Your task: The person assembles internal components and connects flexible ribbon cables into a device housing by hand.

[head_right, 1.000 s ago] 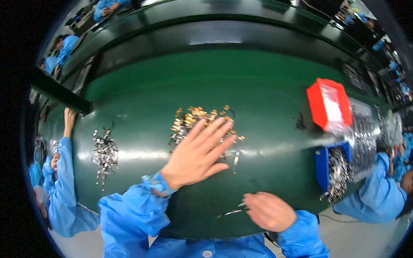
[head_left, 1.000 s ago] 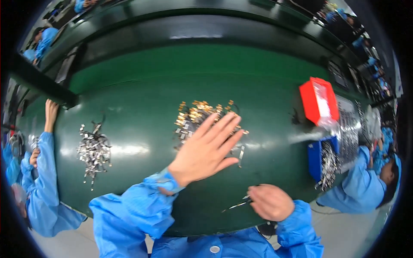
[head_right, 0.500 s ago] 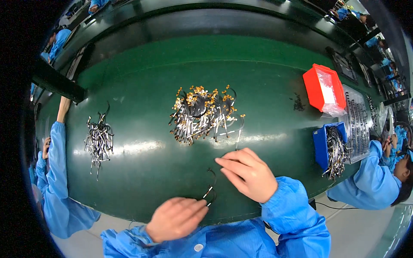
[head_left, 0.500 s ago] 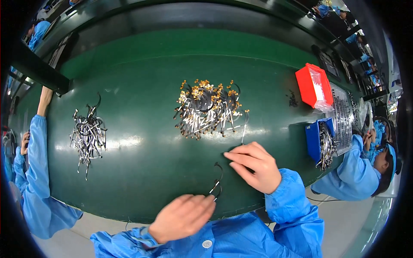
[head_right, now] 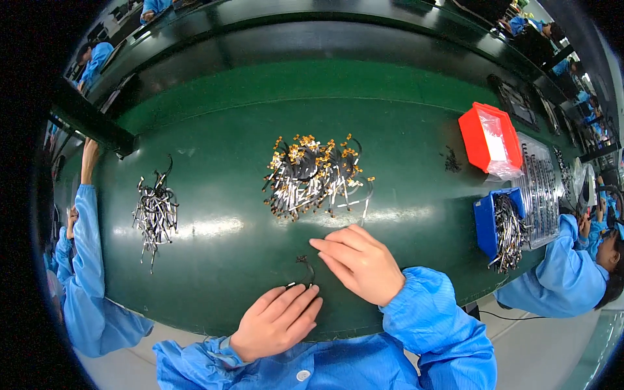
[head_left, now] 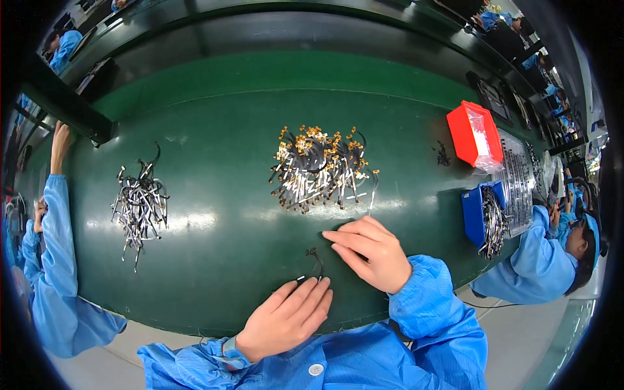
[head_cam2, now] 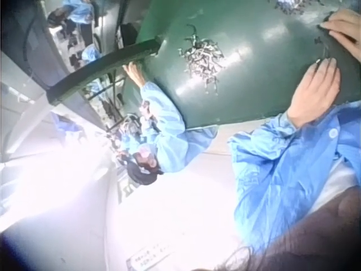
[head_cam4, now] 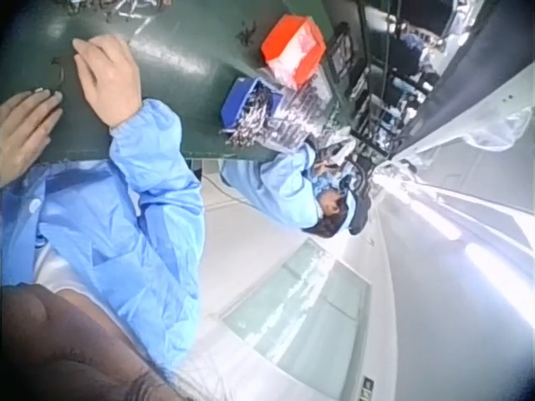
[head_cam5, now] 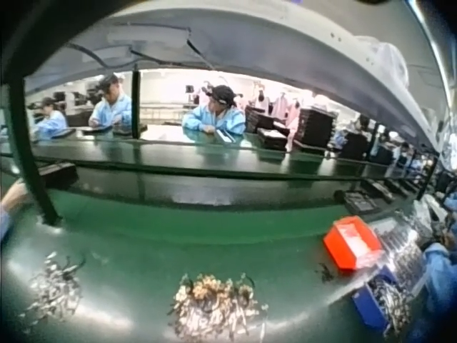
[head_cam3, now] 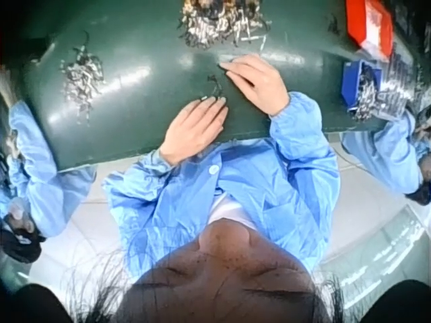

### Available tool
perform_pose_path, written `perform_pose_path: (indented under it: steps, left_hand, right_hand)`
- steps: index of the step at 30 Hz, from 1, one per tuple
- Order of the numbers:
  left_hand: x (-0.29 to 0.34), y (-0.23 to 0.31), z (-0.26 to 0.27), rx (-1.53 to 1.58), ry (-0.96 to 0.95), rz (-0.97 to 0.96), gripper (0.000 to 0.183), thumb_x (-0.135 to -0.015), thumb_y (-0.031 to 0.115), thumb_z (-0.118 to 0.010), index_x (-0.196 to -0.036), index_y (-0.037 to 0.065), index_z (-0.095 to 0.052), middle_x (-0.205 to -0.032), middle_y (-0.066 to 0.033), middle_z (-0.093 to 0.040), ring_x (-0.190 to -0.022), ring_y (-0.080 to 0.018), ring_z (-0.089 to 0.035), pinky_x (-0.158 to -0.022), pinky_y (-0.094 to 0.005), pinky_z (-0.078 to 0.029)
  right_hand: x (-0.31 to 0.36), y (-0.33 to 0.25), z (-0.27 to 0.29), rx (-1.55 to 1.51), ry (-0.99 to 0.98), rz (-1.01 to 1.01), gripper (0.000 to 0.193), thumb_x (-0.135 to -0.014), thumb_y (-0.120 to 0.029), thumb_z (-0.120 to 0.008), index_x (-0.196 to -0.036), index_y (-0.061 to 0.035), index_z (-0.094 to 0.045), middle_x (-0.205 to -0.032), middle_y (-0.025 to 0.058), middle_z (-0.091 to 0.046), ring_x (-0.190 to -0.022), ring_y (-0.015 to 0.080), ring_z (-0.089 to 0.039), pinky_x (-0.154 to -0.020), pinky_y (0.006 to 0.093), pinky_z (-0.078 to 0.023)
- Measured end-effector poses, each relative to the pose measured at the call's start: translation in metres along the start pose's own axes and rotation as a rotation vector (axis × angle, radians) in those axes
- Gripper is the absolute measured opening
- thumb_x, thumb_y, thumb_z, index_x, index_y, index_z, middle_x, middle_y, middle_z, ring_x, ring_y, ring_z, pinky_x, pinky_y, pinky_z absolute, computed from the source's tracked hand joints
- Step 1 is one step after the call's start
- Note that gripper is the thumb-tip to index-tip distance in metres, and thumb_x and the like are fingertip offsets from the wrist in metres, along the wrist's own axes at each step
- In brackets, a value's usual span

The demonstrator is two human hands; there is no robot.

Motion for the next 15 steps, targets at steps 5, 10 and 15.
perform_pose_path:
  steps: [5,10,15]
  left_hand:
    - [-0.007,0.001,0.001,0.009,0.025,-0.015,0.034,-0.089,0.028,-0.057,-0.115,0.007,-0.063,-0.126,-0.0086,-0.059,-0.117,-0.022,-0.054,-0.098,-0.0346,-0.044]
    - [-0.007,-0.012,-0.005,-0.009,-0.015,-0.016,0.04,-0.084,0.026,-0.062,-0.116,0.001,-0.062,-0.126,-0.0126,-0.058,-0.116,-0.0249,-0.056,-0.099,-0.0363,-0.046]
    - [0.005,-0.048,0.008,0.017,0.005,0.044,0.048,-0.076,0.015,-0.07,-0.118,-0.004,-0.061,-0.125,-0.0153,-0.058,-0.113,-0.0288,-0.059,-0.096,-0.0366,-0.049]
  right_hand:
    - [0.01,0.004,0.012,0.036,-0.019,-0.047,0.028,-0.074,0.006,-0.069,-0.1,-0.0034,-0.071,-0.091,0.0087,-0.064,-0.078,0.0245,-0.06,-0.069,0.0335,-0.051]
    - [0.006,0.006,0.014,0.063,-0.023,0.049,0.027,-0.074,0.006,-0.068,-0.1,-0.0025,-0.07,-0.091,0.0088,-0.064,-0.08,0.0253,-0.061,-0.07,0.034,-0.051]
    - [0.001,0.029,0.048,0.208,0.084,-0.016,0.022,-0.077,0.005,-0.066,-0.099,-0.0015,-0.069,-0.093,0.0115,-0.064,-0.083,0.0276,-0.061,-0.072,0.0355,-0.051]
Point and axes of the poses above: each hand's wrist, its own x-axis away from the middle knuckle, its own z-axis out of the back of the hand, y = z × x, the point moved 4 cm from there along -x, towards the middle knuckle
